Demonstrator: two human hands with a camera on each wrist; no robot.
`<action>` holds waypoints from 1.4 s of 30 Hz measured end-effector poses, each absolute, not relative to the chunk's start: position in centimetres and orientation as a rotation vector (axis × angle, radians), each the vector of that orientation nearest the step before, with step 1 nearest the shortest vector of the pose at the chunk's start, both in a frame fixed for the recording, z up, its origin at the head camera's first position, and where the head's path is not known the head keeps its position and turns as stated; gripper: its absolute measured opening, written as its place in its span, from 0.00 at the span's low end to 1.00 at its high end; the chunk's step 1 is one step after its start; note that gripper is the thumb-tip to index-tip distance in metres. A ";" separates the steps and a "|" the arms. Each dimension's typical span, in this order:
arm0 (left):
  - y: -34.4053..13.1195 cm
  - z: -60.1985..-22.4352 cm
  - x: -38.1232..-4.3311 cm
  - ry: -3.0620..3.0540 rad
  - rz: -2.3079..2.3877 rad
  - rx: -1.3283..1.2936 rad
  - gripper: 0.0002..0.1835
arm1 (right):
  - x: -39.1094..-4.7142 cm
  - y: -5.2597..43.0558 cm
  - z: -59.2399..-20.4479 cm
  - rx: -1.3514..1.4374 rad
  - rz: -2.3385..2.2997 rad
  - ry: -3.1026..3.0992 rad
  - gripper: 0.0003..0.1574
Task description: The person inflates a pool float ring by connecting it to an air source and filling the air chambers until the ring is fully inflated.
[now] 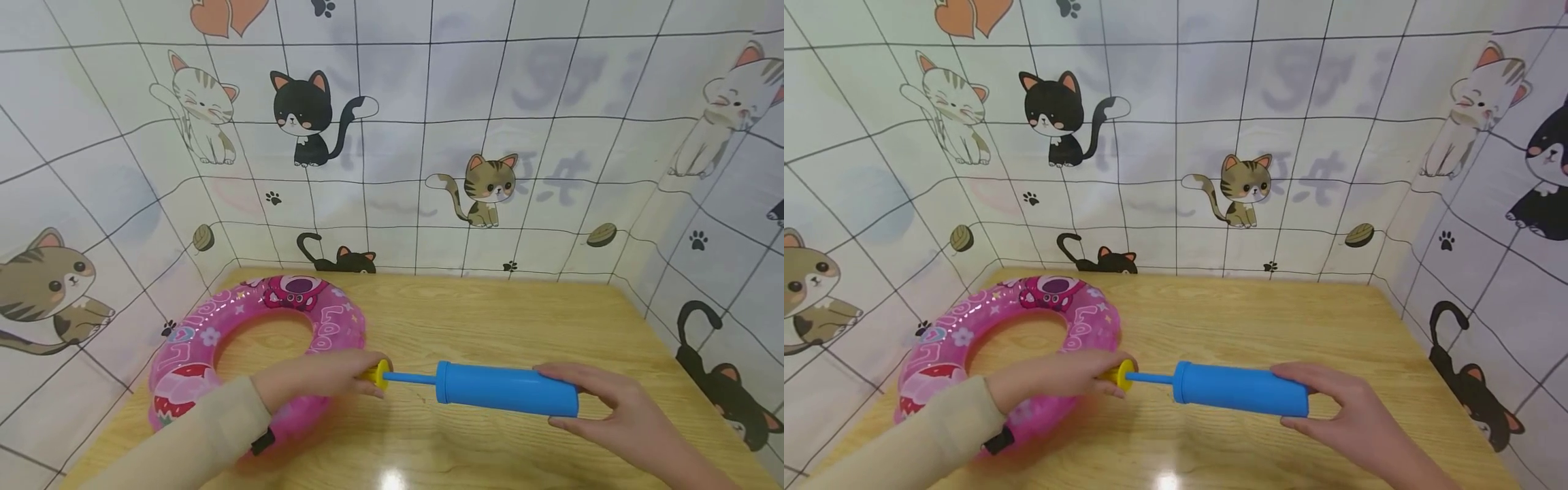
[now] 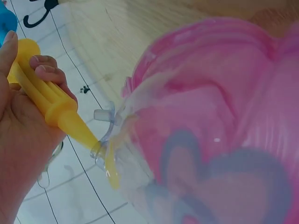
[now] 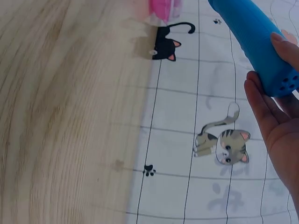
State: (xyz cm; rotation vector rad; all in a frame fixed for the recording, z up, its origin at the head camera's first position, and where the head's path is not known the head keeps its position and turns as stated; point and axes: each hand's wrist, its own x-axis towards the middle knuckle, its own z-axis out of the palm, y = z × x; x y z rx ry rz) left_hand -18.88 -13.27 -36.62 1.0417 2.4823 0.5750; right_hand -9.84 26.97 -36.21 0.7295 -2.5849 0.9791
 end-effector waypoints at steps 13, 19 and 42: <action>-15.1 -37.0 -20.0 2.467 0.591 0.994 0.21 | -8.8 30.6 -36.4 0.520 0.877 -2.786 0.43; -14.6 -36.9 -19.6 2.468 0.589 1.023 0.20 | -8.4 30.5 -36.8 0.562 0.933 -2.740 0.43; -10.5 -36.6 -18.4 2.485 0.556 1.075 0.23 | -11.4 23.8 -37.7 0.766 1.270 -2.567 0.35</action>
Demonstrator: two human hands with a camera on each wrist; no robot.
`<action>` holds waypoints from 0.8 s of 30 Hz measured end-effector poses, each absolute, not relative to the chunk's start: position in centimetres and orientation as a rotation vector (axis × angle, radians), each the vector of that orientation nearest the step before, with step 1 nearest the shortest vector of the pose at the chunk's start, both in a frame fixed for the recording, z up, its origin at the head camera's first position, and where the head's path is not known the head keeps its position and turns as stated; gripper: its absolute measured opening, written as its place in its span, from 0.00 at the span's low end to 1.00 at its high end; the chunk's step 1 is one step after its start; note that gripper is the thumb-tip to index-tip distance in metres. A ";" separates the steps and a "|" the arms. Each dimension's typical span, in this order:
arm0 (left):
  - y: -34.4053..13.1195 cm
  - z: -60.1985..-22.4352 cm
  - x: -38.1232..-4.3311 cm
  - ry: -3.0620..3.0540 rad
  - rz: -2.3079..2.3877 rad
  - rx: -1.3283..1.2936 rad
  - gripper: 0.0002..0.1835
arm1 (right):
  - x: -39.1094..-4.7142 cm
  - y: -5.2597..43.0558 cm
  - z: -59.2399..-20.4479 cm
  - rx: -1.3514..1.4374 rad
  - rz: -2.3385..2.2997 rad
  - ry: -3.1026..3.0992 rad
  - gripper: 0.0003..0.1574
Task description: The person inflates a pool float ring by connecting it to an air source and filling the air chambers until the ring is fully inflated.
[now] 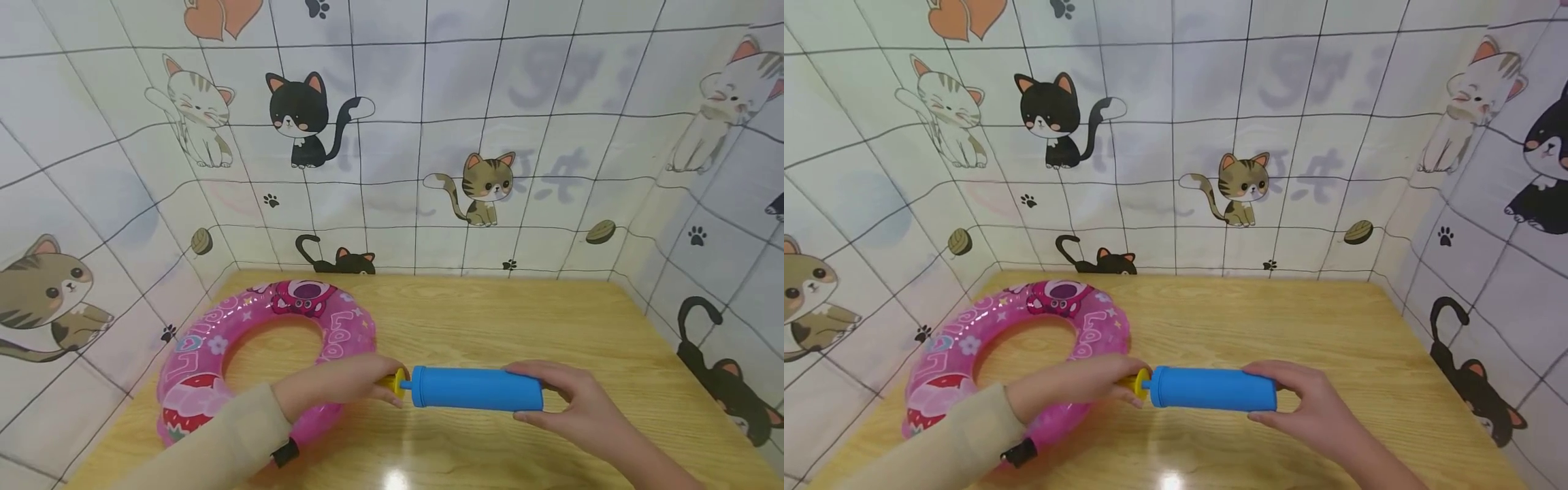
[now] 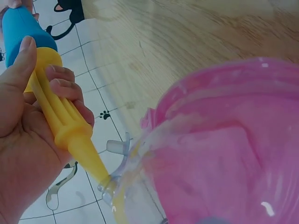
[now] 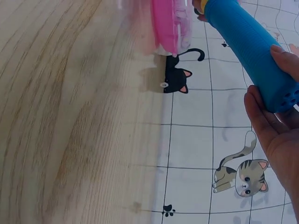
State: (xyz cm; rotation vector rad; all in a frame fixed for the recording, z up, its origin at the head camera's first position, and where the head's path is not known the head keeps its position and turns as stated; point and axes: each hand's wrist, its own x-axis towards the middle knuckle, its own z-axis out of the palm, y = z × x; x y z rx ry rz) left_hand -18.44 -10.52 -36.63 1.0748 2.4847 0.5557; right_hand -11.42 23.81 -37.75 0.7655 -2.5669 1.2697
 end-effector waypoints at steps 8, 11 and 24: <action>-9.8 -36.9 -18.3 2.469 0.542 1.082 0.21 | -11.8 23.0 -37.8 0.789 1.282 -2.594 0.34; -9.5 -36.9 -18.3 2.472 0.545 1.067 0.22 | -11.7 23.1 -37.9 0.781 1.271 -2.605 0.33; -10.0 -37.2 -18.1 2.569 0.559 1.001 0.30 | -12.0 23.6 -38.4 0.791 1.296 -2.598 0.33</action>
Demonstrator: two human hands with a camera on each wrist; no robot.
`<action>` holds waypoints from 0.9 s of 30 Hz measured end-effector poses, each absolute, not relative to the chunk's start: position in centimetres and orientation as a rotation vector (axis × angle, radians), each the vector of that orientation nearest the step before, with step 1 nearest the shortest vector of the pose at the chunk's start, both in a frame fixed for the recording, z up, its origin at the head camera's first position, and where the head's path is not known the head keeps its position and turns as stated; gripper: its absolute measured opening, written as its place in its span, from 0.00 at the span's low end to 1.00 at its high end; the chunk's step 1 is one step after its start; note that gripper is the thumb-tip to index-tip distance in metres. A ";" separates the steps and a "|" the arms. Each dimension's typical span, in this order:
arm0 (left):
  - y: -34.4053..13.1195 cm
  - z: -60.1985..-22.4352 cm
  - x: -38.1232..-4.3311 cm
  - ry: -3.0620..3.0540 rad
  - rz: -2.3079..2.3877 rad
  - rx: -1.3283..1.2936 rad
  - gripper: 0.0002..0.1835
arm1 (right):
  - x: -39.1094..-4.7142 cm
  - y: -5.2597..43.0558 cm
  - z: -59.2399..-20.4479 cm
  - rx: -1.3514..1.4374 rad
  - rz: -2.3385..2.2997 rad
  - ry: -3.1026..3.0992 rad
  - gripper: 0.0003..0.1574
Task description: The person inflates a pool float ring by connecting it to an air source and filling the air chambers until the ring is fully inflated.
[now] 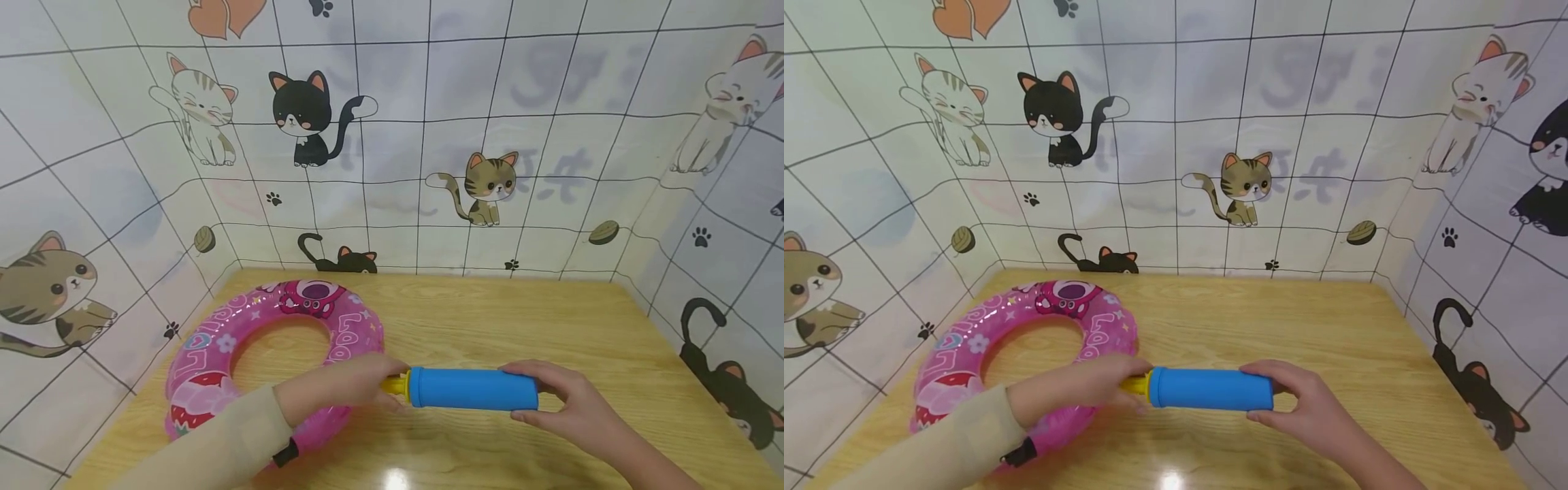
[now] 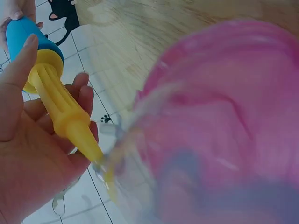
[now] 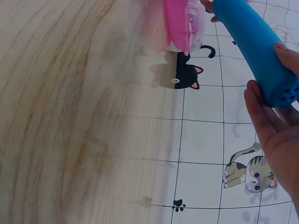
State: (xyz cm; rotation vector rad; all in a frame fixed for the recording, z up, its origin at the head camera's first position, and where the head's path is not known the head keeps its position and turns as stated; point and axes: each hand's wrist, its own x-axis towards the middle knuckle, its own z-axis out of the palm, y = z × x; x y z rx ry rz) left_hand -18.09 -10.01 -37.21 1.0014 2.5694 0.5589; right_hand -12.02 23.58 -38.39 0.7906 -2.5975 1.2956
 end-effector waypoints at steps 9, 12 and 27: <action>-13.6 -36.8 -18.3 2.715 0.588 0.988 0.27 | -12.4 23.7 -38.6 0.798 1.299 -2.592 0.33; -14.8 -36.6 -18.3 2.794 0.506 0.972 0.28 | -12.4 23.8 -38.6 0.808 1.298 -2.583 0.34; -18.8 -37.5 -19.0 2.762 0.590 0.880 0.13 | -12.8 23.9 -39.1 0.804 1.352 -2.609 0.33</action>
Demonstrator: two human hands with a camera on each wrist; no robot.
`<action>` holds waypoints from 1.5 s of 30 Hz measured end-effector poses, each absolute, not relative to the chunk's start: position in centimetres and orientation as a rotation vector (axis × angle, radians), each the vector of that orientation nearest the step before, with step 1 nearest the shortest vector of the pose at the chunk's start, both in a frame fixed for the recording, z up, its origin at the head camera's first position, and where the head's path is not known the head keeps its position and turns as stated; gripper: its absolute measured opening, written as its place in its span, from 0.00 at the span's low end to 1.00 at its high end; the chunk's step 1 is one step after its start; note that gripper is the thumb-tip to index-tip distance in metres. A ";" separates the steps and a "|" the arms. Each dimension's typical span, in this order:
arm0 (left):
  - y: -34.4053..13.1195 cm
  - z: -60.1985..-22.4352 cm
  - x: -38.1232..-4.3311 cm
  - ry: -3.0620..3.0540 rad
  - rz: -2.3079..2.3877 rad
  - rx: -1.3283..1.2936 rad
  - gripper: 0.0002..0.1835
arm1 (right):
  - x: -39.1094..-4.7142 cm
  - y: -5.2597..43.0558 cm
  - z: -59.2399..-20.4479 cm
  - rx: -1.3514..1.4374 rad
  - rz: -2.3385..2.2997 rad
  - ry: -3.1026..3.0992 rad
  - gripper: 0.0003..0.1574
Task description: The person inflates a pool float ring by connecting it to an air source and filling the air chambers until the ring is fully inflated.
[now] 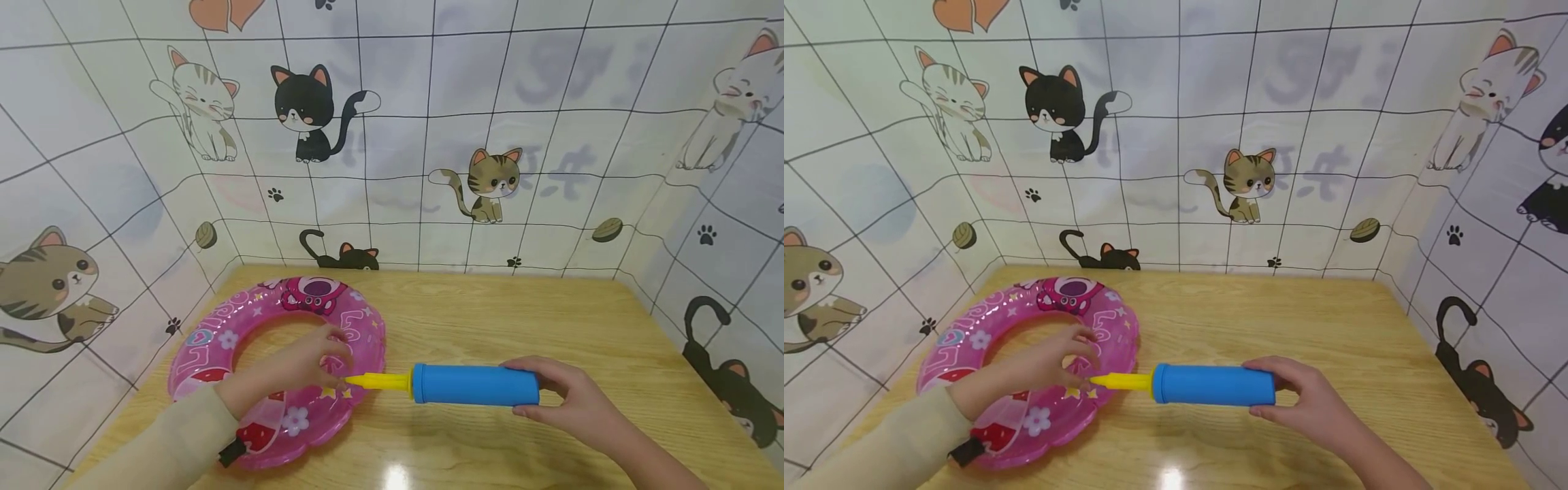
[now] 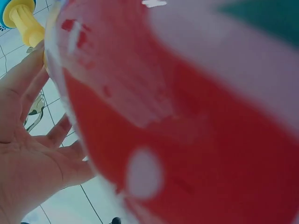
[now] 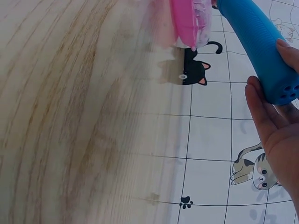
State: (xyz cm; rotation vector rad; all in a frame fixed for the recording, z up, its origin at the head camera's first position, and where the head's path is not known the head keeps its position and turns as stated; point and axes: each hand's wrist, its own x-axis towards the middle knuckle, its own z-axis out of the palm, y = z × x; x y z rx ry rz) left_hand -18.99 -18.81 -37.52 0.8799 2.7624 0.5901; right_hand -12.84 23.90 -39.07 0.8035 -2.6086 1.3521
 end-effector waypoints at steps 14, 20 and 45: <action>-18.1 -37.7 -18.5 2.761 0.665 0.875 0.09 | -14.9 24.3 -41.4 0.890 1.450 -2.757 0.33; -17.8 -38.1 -18.5 2.792 0.656 0.867 0.10 | -15.7 24.2 -42.7 0.844 1.336 -2.871 0.33; -16.2 -38.4 -18.3 2.821 0.654 0.823 0.12 | -16.9 23.9 -42.9 0.900 1.262 -2.968 0.40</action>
